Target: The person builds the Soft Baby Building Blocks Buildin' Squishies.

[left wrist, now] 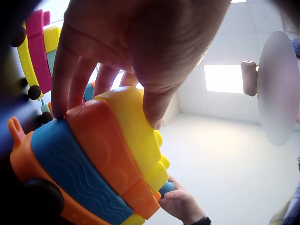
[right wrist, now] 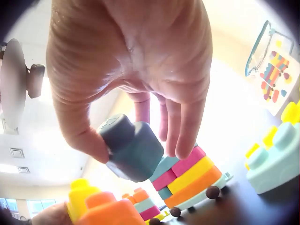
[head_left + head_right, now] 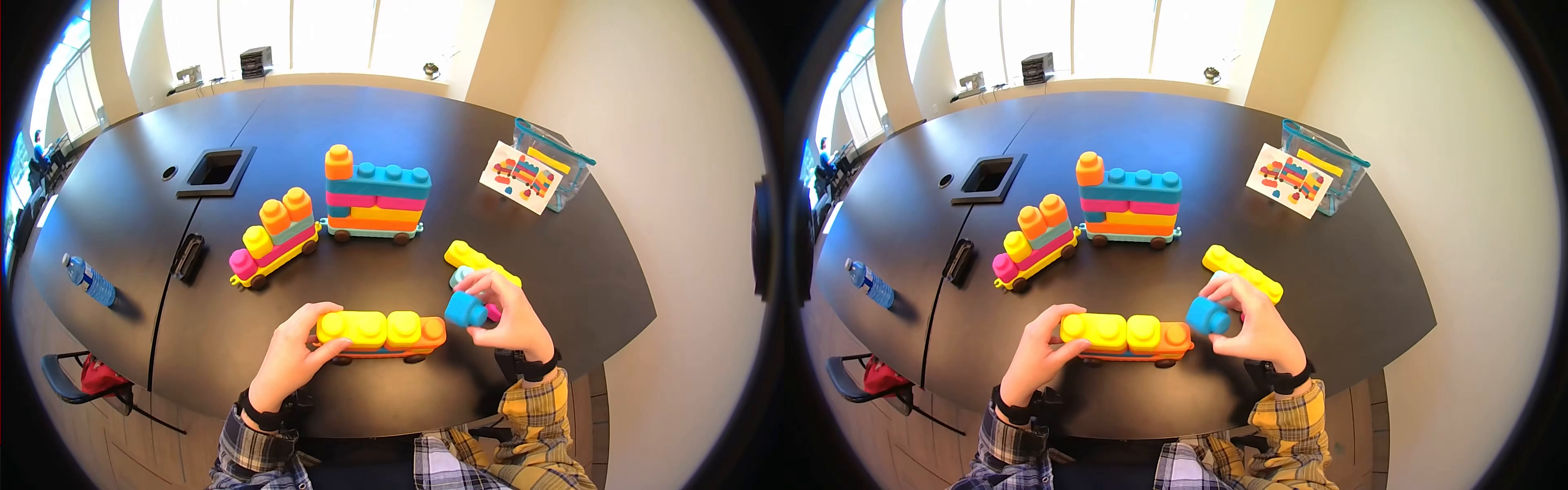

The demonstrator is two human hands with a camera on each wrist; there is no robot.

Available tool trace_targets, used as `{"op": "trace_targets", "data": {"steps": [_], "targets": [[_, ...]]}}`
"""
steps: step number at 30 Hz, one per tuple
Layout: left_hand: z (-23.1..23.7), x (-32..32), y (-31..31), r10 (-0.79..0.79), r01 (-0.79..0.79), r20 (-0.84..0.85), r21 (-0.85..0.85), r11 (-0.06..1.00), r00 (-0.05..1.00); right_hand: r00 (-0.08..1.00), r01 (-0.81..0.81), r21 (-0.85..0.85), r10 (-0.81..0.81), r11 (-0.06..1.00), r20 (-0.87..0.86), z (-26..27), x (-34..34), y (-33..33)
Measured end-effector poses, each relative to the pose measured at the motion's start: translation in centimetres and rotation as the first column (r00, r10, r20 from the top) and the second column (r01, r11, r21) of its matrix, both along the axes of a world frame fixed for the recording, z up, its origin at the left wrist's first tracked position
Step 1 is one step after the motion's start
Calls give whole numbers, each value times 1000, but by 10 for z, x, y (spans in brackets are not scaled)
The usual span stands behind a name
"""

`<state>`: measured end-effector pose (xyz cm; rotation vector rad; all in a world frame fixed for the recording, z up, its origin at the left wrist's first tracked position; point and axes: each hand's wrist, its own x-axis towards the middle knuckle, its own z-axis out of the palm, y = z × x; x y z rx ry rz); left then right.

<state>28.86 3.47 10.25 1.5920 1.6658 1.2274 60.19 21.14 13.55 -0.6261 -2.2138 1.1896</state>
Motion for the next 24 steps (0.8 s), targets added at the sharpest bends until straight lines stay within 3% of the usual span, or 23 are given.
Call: {"op": "trace_targets", "data": {"steps": [1,3,5,7,9,17,24], "targets": [[0,0,0,-1,1,0,0,1000,1000,1000,1,-1,-1,1000,0,6,-1,-4],[2,1,0,0,0,6,-5,1000,1000,980,-138,-62,145,988,135,11,-8,-11],[1,2,0,2,-2,12,-10,1000,1000,978,-154,-63,162,986,132,9,-15,-12],[0,1,0,7,-7,15,3,1000,1000,969,-235,142,220,962,112,2,-21,-9],[-1,0,0,10,-10,2,1,1000,1000,965,-254,192,233,948,124,-4,-23,-9],[1,1,-1,15,-15,11,1,1000,1000,968,-207,-109,220,972,123,-12,-23,-10],[1,0,-2,17,-17,-4,-2,1000,1000,971,-214,-131,225,968,77,-17,-24,-11]]}}
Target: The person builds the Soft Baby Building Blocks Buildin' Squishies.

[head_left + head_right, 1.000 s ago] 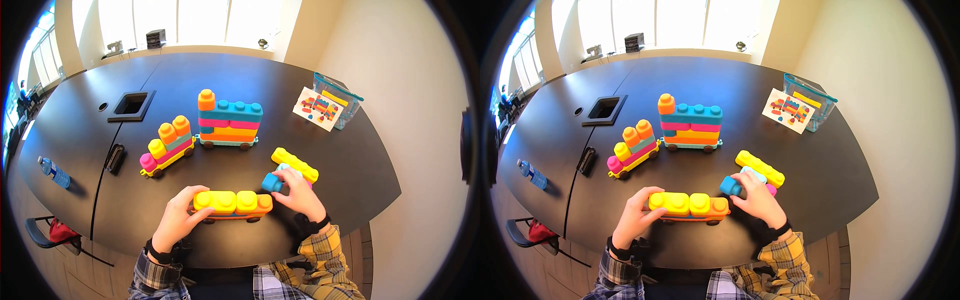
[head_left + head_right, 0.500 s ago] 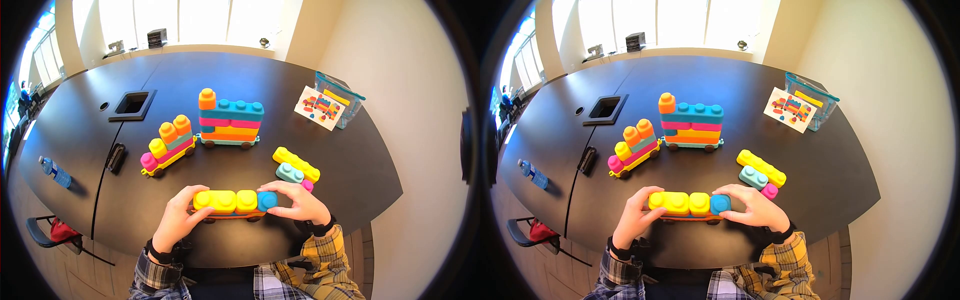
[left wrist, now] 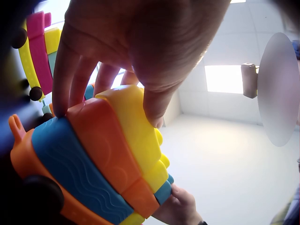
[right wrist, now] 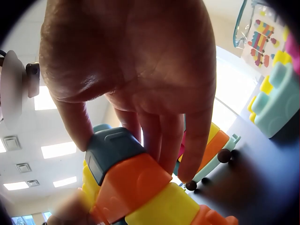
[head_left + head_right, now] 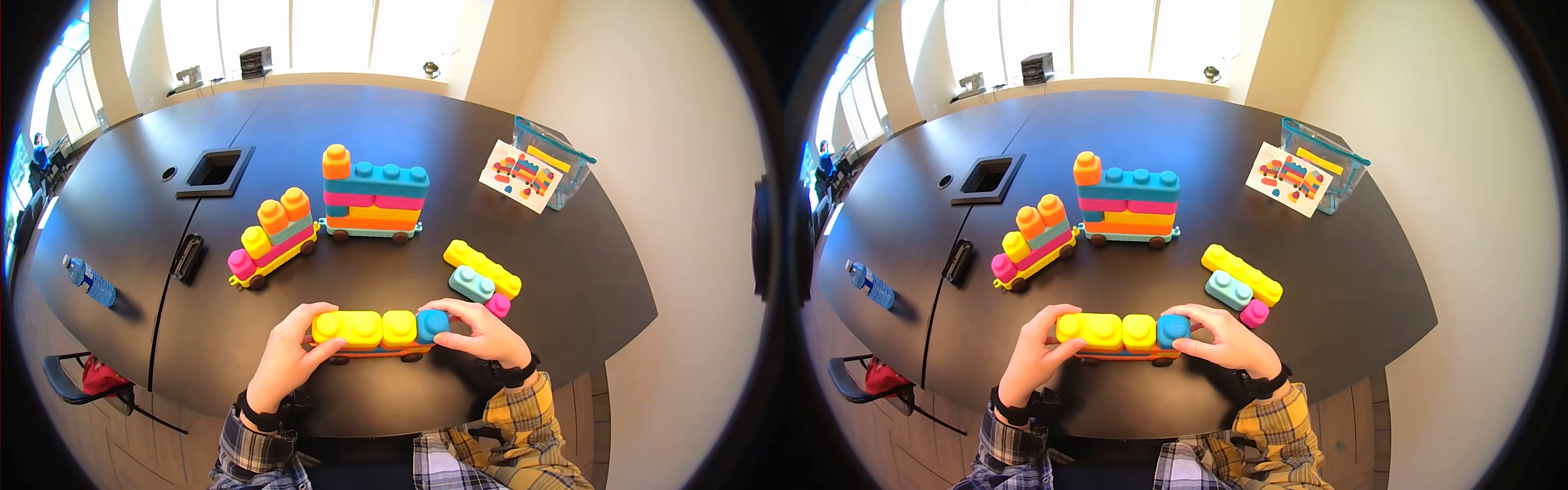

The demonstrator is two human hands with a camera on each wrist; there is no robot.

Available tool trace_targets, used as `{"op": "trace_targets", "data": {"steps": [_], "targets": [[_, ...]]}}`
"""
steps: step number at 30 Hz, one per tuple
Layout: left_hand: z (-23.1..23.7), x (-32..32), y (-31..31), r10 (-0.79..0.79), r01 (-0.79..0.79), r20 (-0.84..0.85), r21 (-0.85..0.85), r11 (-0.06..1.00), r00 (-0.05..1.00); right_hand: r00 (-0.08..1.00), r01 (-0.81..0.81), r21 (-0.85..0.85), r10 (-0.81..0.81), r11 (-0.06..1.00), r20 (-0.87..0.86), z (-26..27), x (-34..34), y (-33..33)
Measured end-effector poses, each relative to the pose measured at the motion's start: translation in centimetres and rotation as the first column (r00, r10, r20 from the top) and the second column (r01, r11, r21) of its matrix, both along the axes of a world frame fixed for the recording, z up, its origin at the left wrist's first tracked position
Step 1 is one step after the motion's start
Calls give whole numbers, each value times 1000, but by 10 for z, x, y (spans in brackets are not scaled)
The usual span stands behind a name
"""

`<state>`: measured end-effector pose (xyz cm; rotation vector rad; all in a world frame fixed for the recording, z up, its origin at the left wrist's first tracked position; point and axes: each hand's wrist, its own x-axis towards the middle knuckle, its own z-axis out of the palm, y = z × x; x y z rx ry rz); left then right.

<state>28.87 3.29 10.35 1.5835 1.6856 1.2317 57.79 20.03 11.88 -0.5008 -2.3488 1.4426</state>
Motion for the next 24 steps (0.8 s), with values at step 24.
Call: {"op": "trace_targets", "data": {"steps": [24], "targets": [[-1,1,0,10,-10,11,15,1000,1000,999,17,-122,-22,992,-44,-16,0,-1]]}}
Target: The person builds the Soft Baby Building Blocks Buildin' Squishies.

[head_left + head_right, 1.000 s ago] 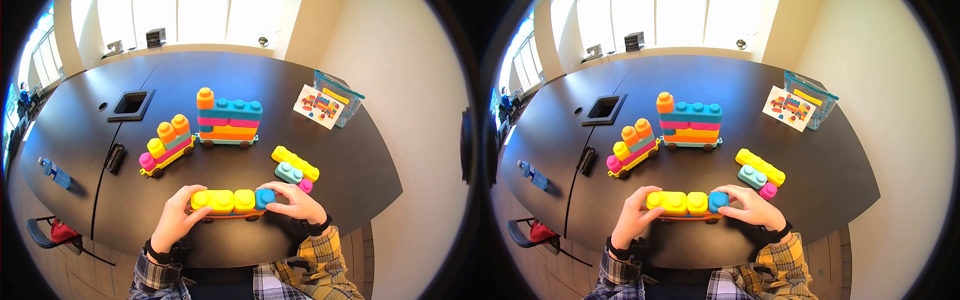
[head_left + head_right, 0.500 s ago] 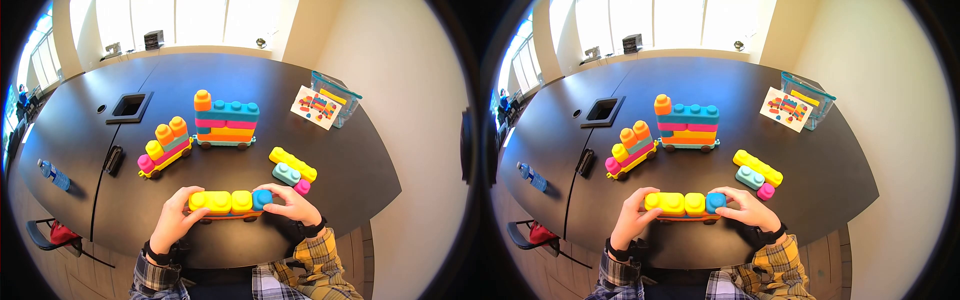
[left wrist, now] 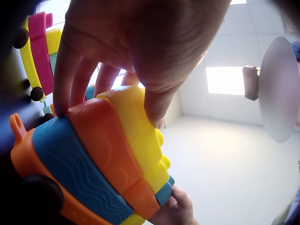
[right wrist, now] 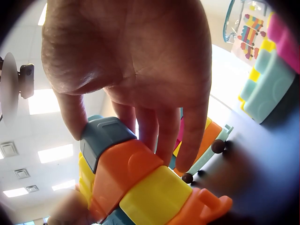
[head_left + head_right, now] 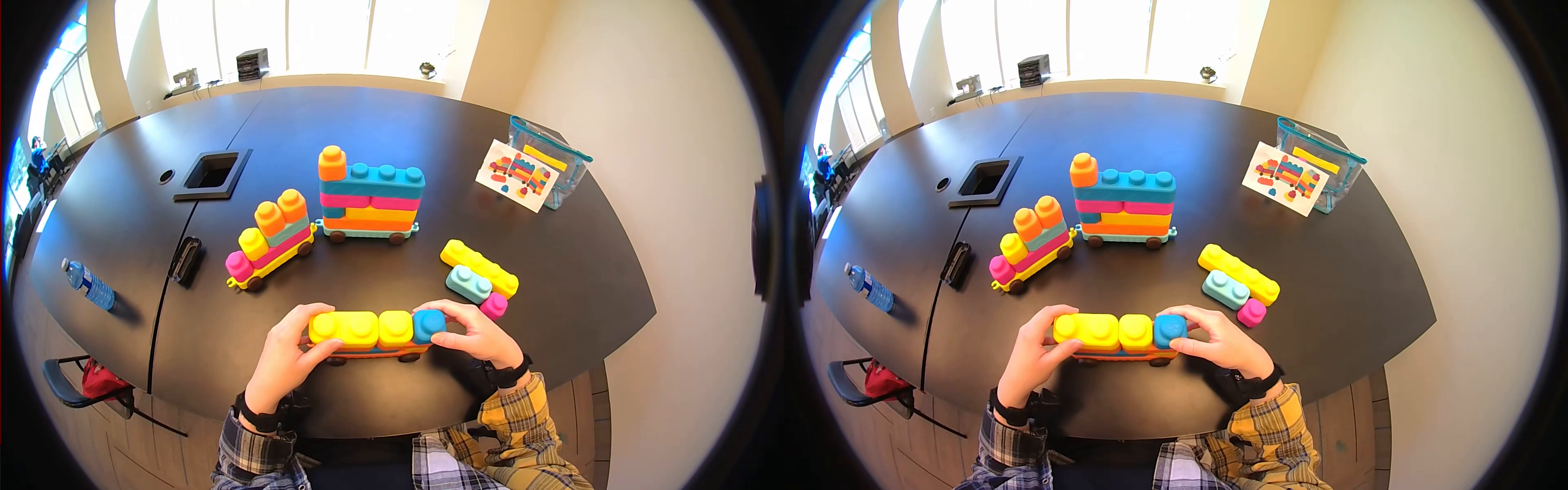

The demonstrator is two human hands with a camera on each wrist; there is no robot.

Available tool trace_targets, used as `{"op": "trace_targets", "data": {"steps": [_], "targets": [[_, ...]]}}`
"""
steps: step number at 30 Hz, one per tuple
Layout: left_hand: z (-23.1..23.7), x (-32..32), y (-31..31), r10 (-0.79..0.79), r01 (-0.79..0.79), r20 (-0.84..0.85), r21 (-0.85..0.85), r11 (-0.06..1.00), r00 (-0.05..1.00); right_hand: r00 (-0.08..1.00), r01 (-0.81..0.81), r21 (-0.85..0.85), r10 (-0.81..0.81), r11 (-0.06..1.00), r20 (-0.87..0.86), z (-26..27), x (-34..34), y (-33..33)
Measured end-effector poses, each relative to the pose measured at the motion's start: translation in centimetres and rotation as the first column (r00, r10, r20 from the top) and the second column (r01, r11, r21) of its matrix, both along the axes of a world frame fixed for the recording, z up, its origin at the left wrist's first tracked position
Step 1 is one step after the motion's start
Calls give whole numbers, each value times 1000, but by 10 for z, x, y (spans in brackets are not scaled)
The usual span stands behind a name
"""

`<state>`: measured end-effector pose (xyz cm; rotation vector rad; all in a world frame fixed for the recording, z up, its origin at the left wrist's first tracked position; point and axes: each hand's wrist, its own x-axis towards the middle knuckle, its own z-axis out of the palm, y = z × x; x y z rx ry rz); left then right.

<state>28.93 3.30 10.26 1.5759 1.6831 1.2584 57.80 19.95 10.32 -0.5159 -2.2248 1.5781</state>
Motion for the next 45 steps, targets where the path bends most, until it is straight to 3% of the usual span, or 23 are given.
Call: {"op": "trace_targets", "data": {"steps": [3,6,8,9,11,14,15,18,22,24,25,27,29,31,33,35,37,43,45], "targets": [[-2,-1,0,-1,1,9,1,1000,1000,1000,19,-2,-19,1000,6,2,2,-2],[-2,-2,0,-9,9,12,-12,1000,1000,994,56,143,-69,988,89,12,8,-2],[-1,-2,0,-11,11,10,-17,1000,1000,984,176,254,-179,951,-10,11,22,8],[-2,-2,0,-12,12,15,-14,1000,1000,950,307,283,-309,909,-36,12,28,13],[-1,-1,0,-13,13,22,-13,1000,1000,818,483,515,-575,708,24,19,42,30],[1,-1,0,-14,14,16,-20,1000,1000,680,463,739,-731,490,58,2,70,64],[0,-1,0,-16,17,19,-25,1000,1000,679,464,739,-732,488,57,-3,77,73],[-1,-2,1,-16,17,22,-29,999,1000,642,353,654,-682,669,351,-17,92,97],[-2,-2,-1,-14,14,15,-26,1000,1000,614,435,571,-693,696,378,-25,96,102],[-2,-2,0,-16,16,7,-33,999,1000,651,503,592,-726,630,220,-26,96,102],[-2,-3,0,-18,18,0,-38,999,1000,653,502,591,-725,631,219,-26,95,101],[-1,0,0,-7,7,-11,2,1000,1000,614,582,661,-789,473,24,-12,91,94],[1,0,-1,4,-3,-22,42,999,1000,623,648,568,-782,508,-12,5,82,83],[5,-2,-3,-25,24,-73,-23,999,997,697,717,130,-693,685,-184,23,66,66],[11,-4,-5,12,-10,-51,39,999,999,801,589,198,-533,784,-273,35,51,47],[23,-10,-7,52,-47,-30,130,990,998,882,468,289,-425,835,-202,53,33,22],[36,-15,-6,63,-68,38,163,984,997,926,376,448,-344,811,-155,66,18,3],[44,-14,-1,-5,-1,29,197,980,1000,977,214,491,-185,844,-108,63,-7,-15],[41,-13,0,-13,25,-84,145,989,996,982,189,501,-161,845,-98,60,-9,-17]]}}
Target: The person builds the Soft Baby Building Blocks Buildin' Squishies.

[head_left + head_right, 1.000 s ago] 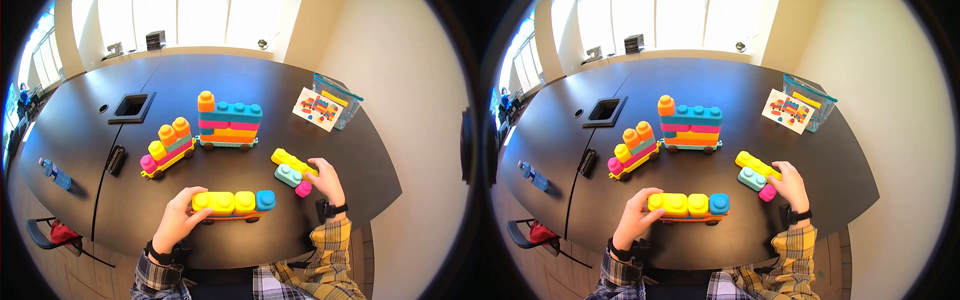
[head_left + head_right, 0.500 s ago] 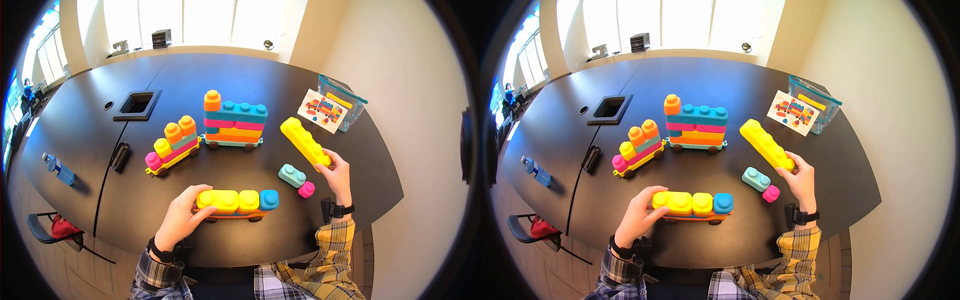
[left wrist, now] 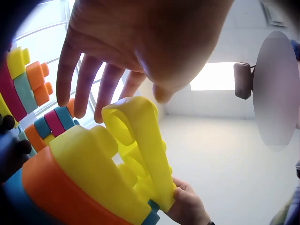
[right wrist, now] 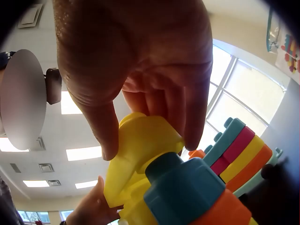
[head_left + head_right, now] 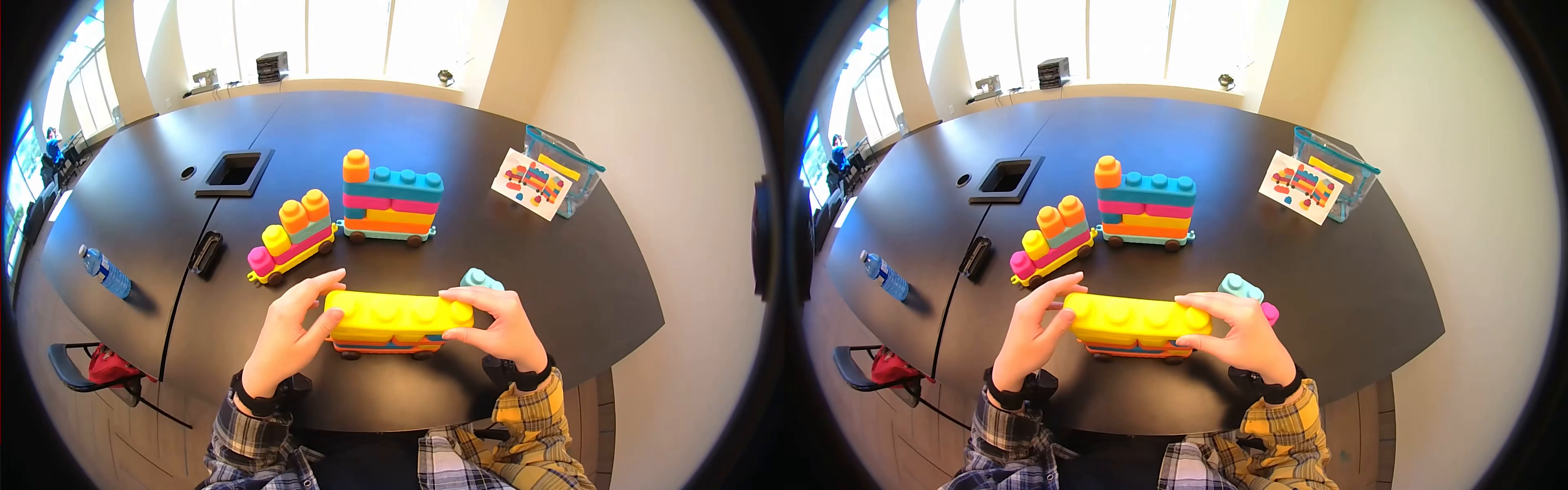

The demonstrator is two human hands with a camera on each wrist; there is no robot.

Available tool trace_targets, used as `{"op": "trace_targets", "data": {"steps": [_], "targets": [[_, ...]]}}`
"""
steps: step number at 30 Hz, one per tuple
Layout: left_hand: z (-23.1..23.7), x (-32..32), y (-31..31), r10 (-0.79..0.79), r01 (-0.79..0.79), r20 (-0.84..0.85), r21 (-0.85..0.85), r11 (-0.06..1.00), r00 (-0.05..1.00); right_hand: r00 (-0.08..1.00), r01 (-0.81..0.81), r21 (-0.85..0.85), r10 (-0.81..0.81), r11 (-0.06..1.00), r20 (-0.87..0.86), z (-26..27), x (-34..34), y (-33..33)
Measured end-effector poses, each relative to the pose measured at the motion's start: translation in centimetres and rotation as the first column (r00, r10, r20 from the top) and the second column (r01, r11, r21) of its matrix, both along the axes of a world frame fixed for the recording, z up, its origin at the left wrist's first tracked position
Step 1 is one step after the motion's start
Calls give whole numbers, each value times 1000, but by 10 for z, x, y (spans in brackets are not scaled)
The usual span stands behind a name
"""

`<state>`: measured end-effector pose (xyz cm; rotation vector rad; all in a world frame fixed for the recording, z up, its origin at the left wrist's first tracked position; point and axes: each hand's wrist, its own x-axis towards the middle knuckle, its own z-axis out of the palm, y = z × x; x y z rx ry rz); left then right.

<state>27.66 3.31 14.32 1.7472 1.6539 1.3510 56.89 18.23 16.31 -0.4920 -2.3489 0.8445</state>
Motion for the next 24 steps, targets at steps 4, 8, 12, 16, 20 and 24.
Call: {"op": "trace_targets", "data": {"steps": [4,8,12,16,20,24], "targets": [[-5,6,1,-7,7,37,-2,1000,999,1000,12,7,-12,1000,-19,-6,-3,-2],[-8,5,0,-10,14,71,-68,998,997,999,17,3,-17,1000,-52,-15,-7,-6],[-12,7,0,-12,27,134,-114,993,991,998,17,-30,-19,999,-56,-19,-9,-6],[-16,8,-1,7,14,157,-130,991,988,998,-4,-82,-1,997,-55,-18,-9,-6],[-16,10,-2,11,15,177,-145,989,984,998,-11,-160,2,987,-59,-18,-10,-7],[-16,12,-2,35,-22,120,-110,994,992,997,-1,-160,-11,987,-73,-24,-10,-7]]}}
